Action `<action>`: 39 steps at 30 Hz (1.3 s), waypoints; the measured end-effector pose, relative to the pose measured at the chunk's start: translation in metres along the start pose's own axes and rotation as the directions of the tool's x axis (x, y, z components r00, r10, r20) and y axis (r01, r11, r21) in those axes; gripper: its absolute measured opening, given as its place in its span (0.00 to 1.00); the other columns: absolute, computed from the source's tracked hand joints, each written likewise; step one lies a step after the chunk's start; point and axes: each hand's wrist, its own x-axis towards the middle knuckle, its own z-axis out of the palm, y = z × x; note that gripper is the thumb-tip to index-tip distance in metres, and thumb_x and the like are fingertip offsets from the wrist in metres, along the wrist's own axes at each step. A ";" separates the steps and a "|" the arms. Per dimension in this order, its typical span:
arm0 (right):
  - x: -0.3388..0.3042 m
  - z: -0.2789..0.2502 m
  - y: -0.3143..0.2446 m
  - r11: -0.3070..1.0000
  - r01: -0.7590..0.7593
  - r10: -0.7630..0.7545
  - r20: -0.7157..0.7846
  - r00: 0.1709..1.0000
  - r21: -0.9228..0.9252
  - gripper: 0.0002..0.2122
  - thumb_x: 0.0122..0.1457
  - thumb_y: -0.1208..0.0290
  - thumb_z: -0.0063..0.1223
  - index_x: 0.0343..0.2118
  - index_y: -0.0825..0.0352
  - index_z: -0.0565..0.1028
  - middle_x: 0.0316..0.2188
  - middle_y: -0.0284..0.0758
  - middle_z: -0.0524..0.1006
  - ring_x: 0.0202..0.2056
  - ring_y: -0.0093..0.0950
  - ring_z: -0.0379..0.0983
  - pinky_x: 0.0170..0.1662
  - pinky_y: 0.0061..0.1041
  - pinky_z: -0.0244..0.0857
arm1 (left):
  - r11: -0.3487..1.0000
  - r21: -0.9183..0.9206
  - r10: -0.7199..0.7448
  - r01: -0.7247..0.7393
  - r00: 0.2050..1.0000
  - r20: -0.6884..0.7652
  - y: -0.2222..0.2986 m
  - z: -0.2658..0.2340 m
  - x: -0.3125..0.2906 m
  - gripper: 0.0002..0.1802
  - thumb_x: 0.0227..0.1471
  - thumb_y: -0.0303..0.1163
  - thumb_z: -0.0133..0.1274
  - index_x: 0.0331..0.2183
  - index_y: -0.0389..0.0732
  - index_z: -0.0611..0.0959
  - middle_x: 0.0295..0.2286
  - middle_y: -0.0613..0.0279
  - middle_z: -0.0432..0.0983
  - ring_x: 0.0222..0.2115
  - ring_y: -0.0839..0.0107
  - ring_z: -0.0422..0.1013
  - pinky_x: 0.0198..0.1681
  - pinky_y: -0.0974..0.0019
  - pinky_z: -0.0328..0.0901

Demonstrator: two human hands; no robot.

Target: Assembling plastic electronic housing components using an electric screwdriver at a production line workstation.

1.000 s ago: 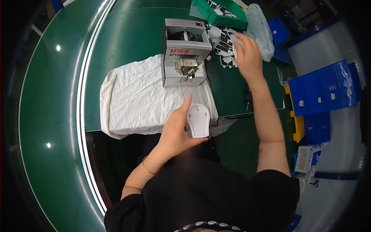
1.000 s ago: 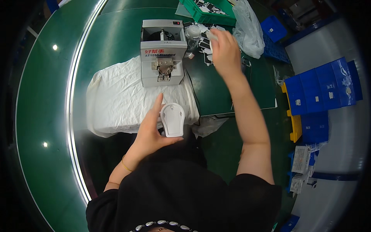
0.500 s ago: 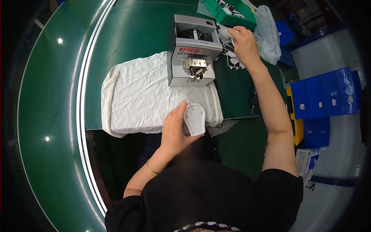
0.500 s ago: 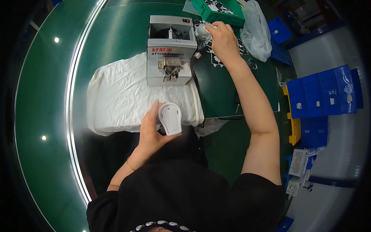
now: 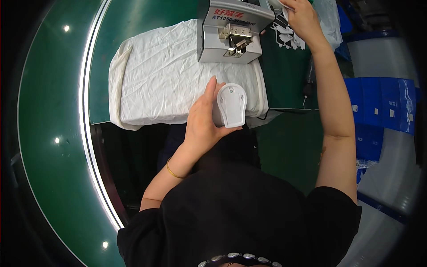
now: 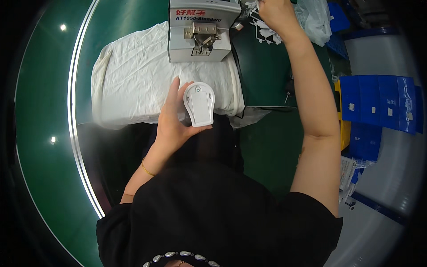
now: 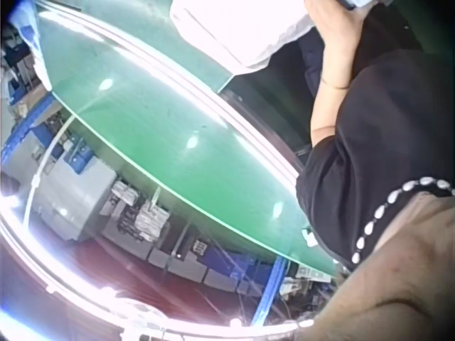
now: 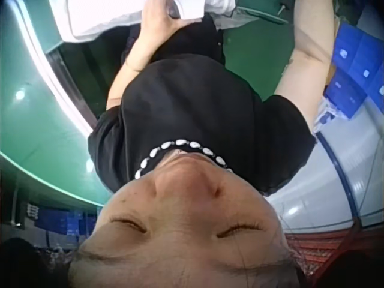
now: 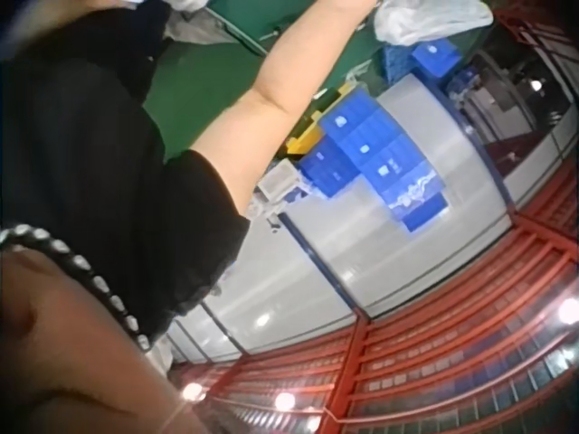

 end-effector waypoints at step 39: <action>-0.185 -0.041 -0.146 0.783 0.439 -0.554 0.172 0.815 0.441 0.18 0.45 0.80 0.60 0.44 0.68 0.80 0.39 0.34 0.76 0.36 0.31 0.71 0.35 0.26 0.72 | 0.999 0.002 -0.032 0.032 0.999 0.006 0.001 -0.005 0.002 0.62 0.31 0.29 0.74 0.64 0.29 0.54 0.48 0.44 0.75 0.47 0.49 0.74 0.50 0.55 0.69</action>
